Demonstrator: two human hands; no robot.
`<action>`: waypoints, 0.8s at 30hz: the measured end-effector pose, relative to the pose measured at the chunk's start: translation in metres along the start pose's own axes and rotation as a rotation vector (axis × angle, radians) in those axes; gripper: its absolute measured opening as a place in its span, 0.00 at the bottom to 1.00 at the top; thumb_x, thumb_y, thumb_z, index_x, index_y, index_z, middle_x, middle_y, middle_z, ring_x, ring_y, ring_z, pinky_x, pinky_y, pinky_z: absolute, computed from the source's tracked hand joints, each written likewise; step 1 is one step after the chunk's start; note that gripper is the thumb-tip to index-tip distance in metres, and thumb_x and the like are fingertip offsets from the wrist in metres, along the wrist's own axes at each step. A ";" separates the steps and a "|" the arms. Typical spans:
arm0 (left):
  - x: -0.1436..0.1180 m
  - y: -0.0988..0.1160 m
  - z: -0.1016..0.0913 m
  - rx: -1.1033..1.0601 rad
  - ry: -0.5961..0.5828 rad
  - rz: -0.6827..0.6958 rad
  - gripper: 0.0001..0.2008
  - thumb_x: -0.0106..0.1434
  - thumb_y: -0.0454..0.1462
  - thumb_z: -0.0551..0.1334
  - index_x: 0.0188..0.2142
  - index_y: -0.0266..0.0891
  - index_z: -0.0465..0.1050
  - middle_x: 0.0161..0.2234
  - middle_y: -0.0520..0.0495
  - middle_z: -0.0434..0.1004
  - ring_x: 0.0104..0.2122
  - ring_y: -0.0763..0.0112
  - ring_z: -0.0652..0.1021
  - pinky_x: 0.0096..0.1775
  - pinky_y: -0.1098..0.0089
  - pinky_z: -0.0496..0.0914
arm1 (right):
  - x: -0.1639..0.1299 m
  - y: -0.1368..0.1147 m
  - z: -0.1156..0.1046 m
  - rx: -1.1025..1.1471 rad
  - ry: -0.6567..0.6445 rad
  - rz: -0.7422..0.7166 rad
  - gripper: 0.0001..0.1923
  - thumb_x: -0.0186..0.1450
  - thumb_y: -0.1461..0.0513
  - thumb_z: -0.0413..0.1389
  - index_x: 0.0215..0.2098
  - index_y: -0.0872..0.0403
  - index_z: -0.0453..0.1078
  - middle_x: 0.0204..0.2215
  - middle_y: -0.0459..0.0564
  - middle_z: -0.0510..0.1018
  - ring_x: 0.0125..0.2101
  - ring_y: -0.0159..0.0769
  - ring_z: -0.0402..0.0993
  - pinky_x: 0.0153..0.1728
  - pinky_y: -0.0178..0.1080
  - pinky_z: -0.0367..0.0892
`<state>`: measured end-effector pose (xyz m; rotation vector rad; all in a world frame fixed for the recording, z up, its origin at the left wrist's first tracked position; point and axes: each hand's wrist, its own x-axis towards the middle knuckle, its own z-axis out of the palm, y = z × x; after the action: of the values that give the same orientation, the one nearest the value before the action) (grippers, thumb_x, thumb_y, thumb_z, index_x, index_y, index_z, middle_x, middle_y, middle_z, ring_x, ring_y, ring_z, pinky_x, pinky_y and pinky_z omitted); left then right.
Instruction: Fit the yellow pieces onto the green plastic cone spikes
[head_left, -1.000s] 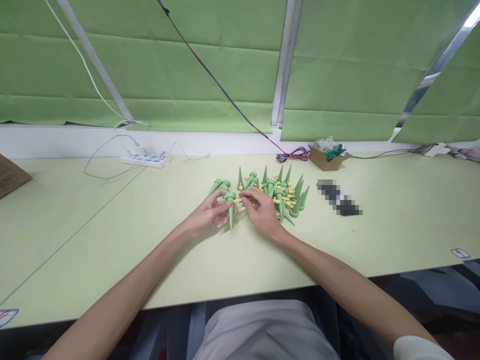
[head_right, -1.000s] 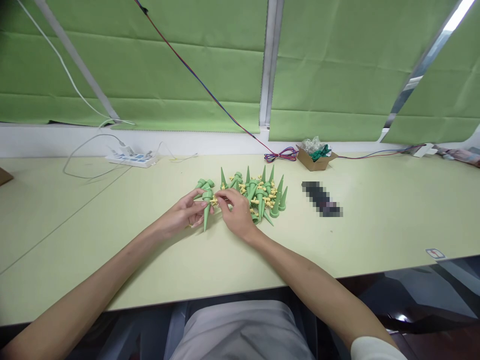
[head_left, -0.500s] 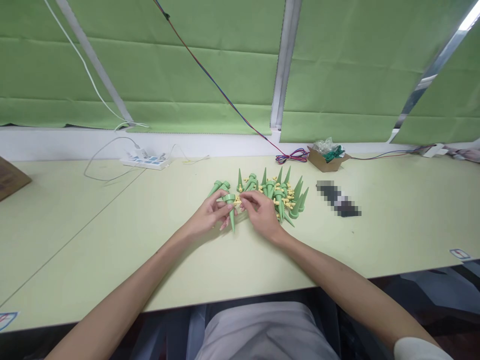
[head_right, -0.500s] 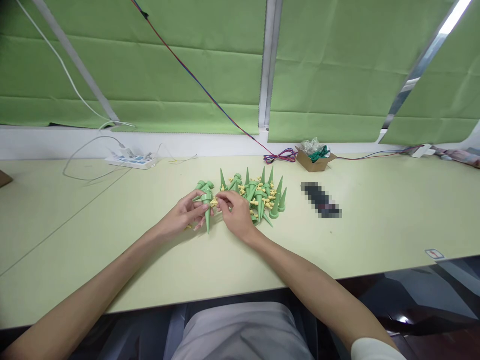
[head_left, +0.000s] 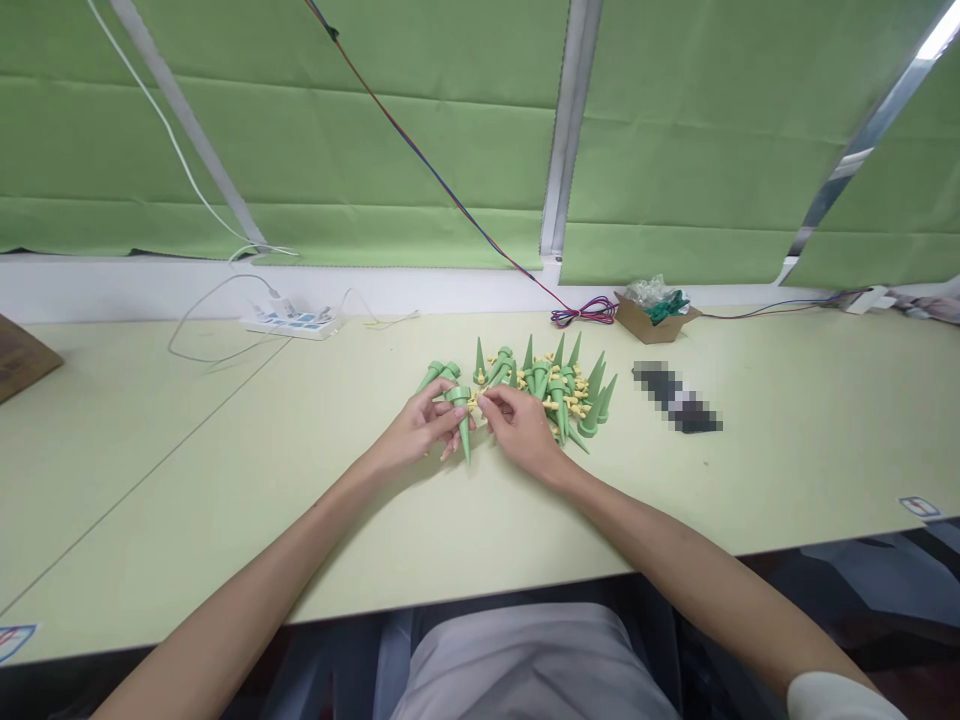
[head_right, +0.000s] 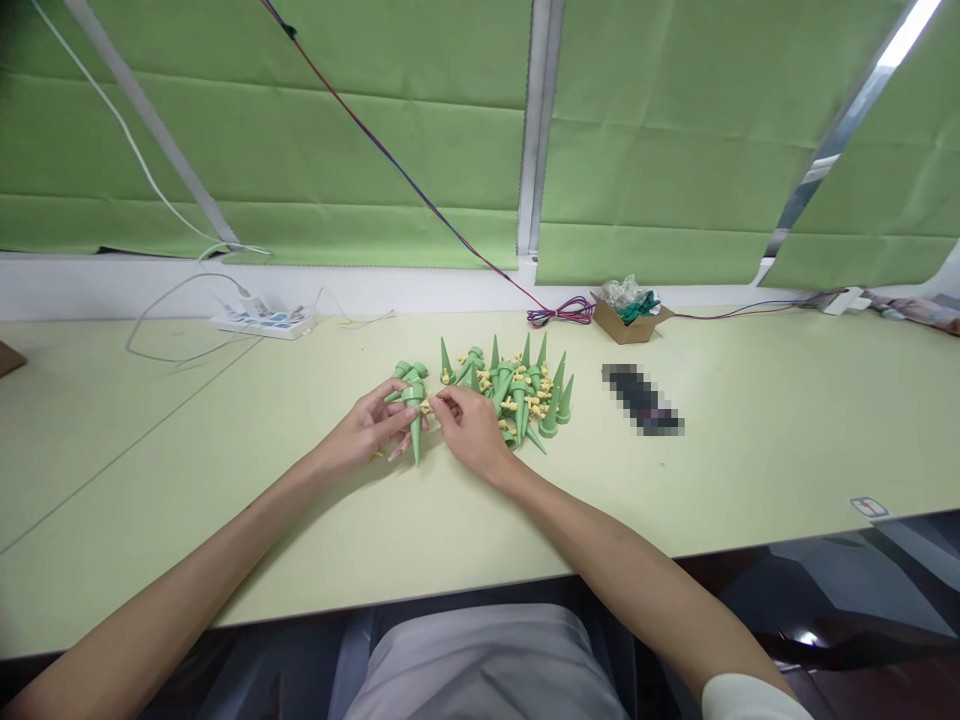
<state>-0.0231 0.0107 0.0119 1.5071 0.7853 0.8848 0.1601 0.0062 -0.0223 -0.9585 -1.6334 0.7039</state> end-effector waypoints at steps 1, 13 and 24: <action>0.000 0.001 0.000 0.008 -0.002 -0.001 0.19 0.62 0.47 0.69 0.41 0.43 0.62 0.26 0.54 0.76 0.16 0.76 0.71 0.23 0.71 0.63 | 0.000 -0.001 -0.001 -0.021 -0.010 -0.006 0.15 0.71 0.54 0.52 0.32 0.53 0.72 0.26 0.47 0.75 0.25 0.33 0.67 0.28 0.36 0.66; -0.004 -0.002 0.004 0.261 -0.016 0.040 0.14 0.67 0.47 0.63 0.43 0.43 0.62 0.23 0.57 0.70 0.18 0.75 0.70 0.25 0.72 0.64 | 0.000 -0.005 -0.003 -0.137 0.007 0.021 0.18 0.69 0.57 0.49 0.22 0.52 0.56 0.18 0.40 0.58 0.21 0.29 0.53 0.25 0.35 0.51; -0.005 -0.012 0.005 0.443 0.036 0.131 0.13 0.70 0.44 0.59 0.50 0.43 0.62 0.24 0.55 0.70 0.23 0.71 0.75 0.30 0.69 0.70 | 0.001 -0.003 -0.003 -0.125 0.043 0.040 0.18 0.67 0.57 0.49 0.21 0.52 0.57 0.18 0.41 0.59 0.22 0.29 0.54 0.26 0.36 0.52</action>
<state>-0.0212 0.0049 -0.0004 1.9526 0.9606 0.8719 0.1620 0.0055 -0.0187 -1.0919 -1.6392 0.6093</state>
